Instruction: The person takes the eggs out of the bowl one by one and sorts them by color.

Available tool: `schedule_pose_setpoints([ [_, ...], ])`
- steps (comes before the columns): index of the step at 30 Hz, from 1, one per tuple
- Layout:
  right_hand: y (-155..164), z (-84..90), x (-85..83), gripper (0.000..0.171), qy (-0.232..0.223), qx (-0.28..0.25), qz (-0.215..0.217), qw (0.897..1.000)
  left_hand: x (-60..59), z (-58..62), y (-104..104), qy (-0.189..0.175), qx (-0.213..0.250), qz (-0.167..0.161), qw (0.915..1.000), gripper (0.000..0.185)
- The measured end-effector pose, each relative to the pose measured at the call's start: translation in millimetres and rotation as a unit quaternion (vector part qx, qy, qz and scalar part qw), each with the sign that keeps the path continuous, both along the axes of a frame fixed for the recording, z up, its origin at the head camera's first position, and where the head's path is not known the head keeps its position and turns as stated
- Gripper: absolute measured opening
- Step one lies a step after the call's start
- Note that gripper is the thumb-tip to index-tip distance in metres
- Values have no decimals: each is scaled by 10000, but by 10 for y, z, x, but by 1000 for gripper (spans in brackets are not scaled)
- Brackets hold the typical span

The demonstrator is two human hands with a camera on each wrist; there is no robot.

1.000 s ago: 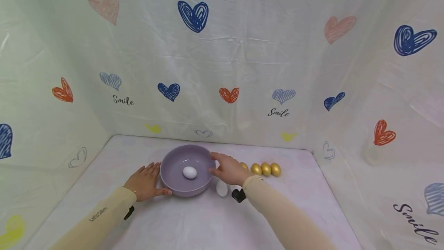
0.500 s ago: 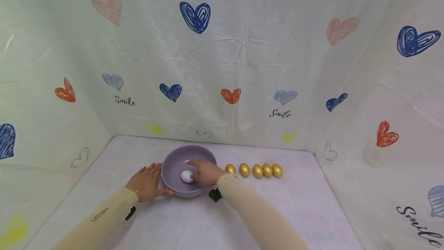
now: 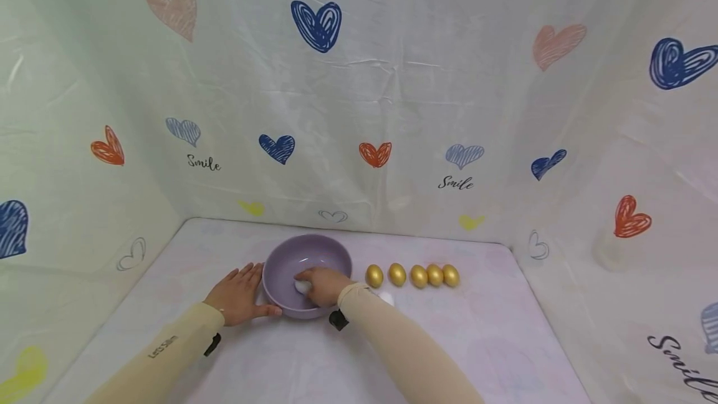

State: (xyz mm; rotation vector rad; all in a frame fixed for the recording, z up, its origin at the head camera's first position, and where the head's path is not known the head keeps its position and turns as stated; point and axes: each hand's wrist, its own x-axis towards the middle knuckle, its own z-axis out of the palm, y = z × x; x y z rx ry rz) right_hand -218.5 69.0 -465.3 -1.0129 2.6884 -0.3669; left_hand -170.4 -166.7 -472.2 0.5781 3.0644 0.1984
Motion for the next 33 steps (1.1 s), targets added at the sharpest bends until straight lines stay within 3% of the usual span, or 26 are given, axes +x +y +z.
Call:
schedule_pose_setpoints([
  [12,-34,-47,17,47,-75,-158,-480,9987,-11,-28,-9,58,-28,33,10000,120],
  [33,-48,-29,35,45,-151,-277,-638,9975,21,25,1,10,-86,7,10000,121],
])
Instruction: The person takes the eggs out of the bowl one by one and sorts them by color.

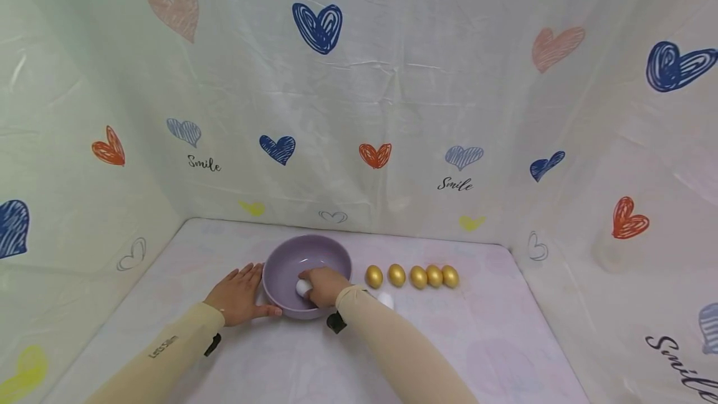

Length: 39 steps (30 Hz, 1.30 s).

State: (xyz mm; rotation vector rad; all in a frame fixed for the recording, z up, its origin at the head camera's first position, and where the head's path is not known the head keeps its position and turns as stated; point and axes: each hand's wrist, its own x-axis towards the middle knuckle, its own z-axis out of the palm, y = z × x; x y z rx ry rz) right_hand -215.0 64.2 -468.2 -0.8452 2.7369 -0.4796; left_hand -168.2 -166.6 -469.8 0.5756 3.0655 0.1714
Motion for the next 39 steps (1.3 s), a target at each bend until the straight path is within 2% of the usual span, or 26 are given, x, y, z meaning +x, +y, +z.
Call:
schedule_pose_setpoints([
  [14,24,39,-13,47,96,-236,91,9996,0,-14,-10,34,45,-16,10000,120],
  [21,151,106,-22,50,194,-907,140,9956,-3,-20,-9,-46,38,0,10000,121],
  [25,283,201,10,50,-79,-1418,-143,9898,-3,-15,-3,-86,57,36,9999,121],
  [30,482,330,84,51,-517,-2063,-537,9756,0,-12,-3,-120,33,81,9999,122],
  [33,609,380,135,52,-671,-2337,-640,9679,-6,-20,-5,-112,32,82,9999,122],
  [39,869,377,190,53,-688,-2604,-659,9608,-5,-24,-2,-70,86,98,9999,122],
])
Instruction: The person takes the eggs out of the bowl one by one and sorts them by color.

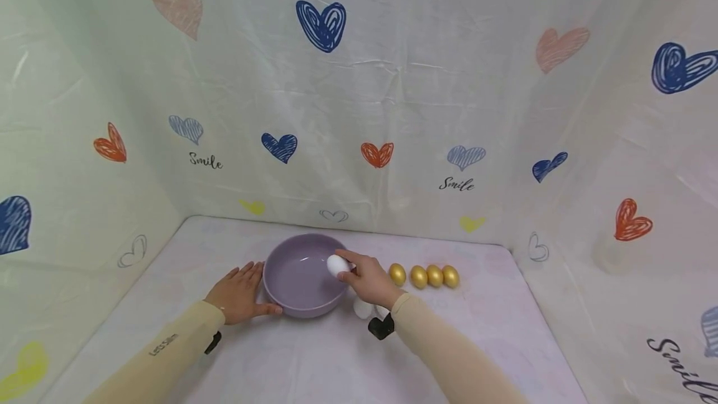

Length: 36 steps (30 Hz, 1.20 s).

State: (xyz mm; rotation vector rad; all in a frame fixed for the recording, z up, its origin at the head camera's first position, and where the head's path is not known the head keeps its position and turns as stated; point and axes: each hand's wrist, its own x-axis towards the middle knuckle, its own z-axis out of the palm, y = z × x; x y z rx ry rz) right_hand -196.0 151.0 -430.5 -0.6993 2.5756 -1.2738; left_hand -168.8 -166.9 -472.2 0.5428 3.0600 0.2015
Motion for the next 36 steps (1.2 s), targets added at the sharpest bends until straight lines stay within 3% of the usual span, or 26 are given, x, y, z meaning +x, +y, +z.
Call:
schedule_pose_setpoints([
  [8,388,-20,105,54,-106,-218,-313,9992,-2,3,-3,51,10,6,10000,121],
  [20,1028,-276,249,53,-312,-290,-1017,9939,1,9,1,17,-2,41,10000,121],
  [28,1223,-523,273,51,-410,-16,-1558,9869,13,15,-3,-41,3,36,10000,121],
  [36,1270,-696,276,50,-457,3,-1740,9837,16,16,4,-26,17,31,10000,120],
])
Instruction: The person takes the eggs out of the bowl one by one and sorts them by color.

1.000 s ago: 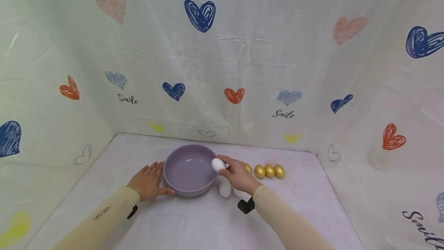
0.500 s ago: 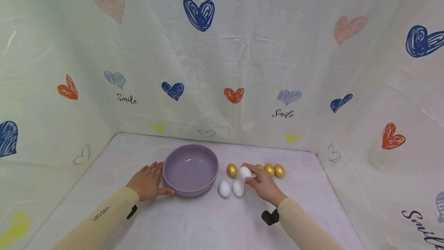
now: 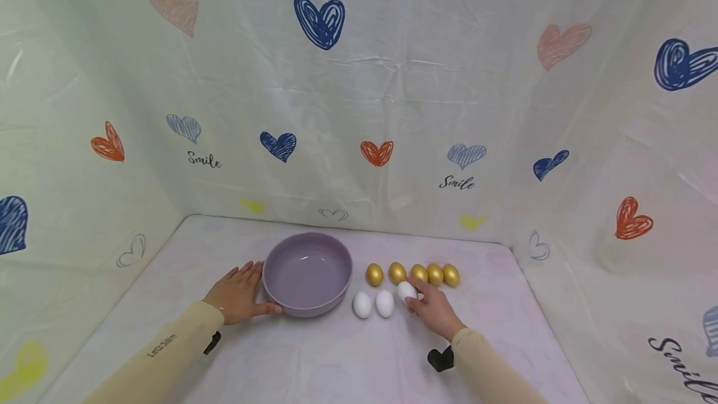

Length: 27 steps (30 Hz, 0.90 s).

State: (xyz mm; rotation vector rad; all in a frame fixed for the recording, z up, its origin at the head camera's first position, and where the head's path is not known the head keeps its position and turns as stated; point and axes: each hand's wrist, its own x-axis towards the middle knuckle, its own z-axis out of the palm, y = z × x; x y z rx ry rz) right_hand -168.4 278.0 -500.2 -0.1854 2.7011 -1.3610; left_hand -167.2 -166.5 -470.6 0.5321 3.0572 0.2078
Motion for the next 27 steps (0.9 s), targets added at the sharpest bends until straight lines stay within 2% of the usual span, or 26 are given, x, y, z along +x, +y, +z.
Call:
schedule_pose_setpoints([
  [6,-37,-44,14,50,-80,-9,-257,9996,3,13,16,-16,47,-17,10000,121],
  [15,-44,-153,18,53,-248,563,-304,9976,10,27,13,-40,13,-21,10000,121],
  [27,-85,-185,54,55,-336,494,-336,9976,17,26,3,-31,66,-22,10000,122],
])
